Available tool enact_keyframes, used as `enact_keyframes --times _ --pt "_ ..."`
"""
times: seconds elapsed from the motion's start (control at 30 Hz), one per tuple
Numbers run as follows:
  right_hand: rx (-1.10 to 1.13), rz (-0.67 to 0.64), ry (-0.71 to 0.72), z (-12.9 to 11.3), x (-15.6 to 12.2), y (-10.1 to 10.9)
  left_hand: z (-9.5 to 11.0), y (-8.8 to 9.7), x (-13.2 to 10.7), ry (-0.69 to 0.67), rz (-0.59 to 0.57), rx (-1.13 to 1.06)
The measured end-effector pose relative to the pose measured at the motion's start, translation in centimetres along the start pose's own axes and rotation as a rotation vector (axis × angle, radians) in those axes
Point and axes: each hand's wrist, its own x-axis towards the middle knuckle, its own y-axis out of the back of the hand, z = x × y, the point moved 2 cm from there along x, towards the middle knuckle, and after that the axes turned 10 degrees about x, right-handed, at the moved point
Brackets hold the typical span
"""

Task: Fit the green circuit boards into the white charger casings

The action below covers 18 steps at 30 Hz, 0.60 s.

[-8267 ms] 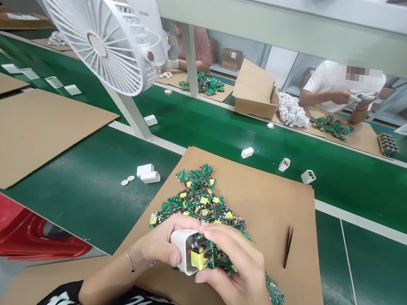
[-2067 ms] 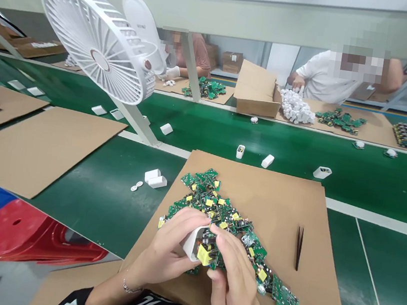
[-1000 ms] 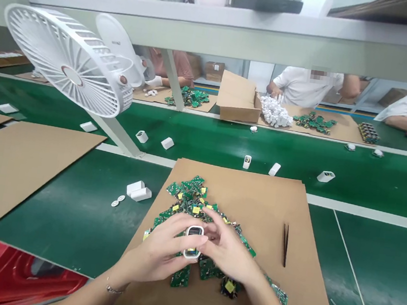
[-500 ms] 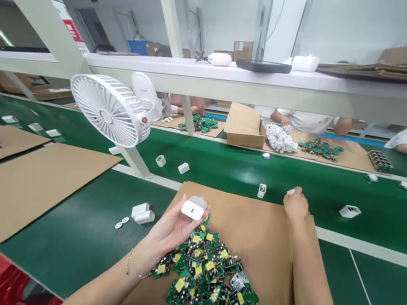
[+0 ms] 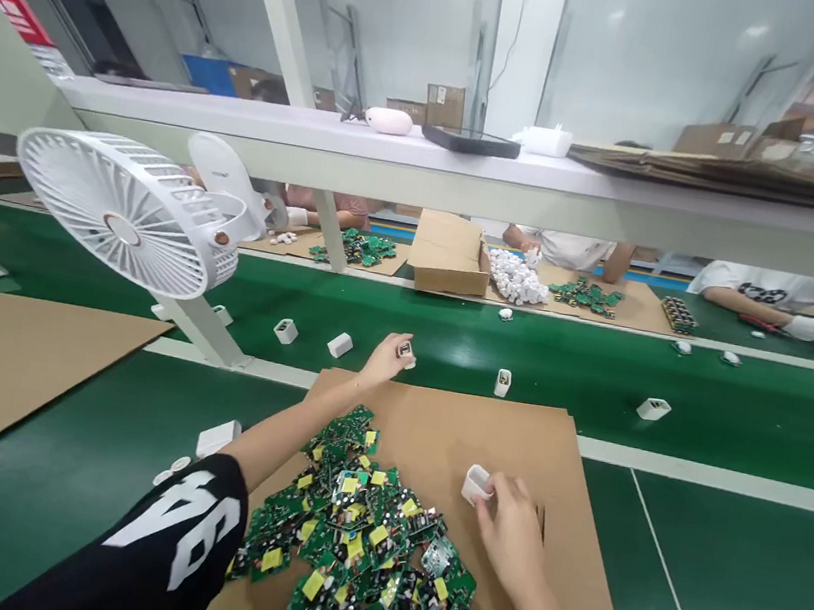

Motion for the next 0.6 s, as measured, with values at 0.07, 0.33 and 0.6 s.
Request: enact_keyframes --times 0.07,0.33,0.6 --pt "0.031 0.001 -0.003 0.0 -0.5 0.1 0.0 -0.1 1.1 -0.040 -0.038 0.097" --pt "0.319 -0.122 0.069 -4.2 1.4 -0.4 2.6 -1.6 -5.2 -0.275 -0.363 0.238" --pt "0.458 -0.302 0.048 -6.0 0.4 -3.7 2.3 1.2 -17.2 -0.224 -0.552 0.214"
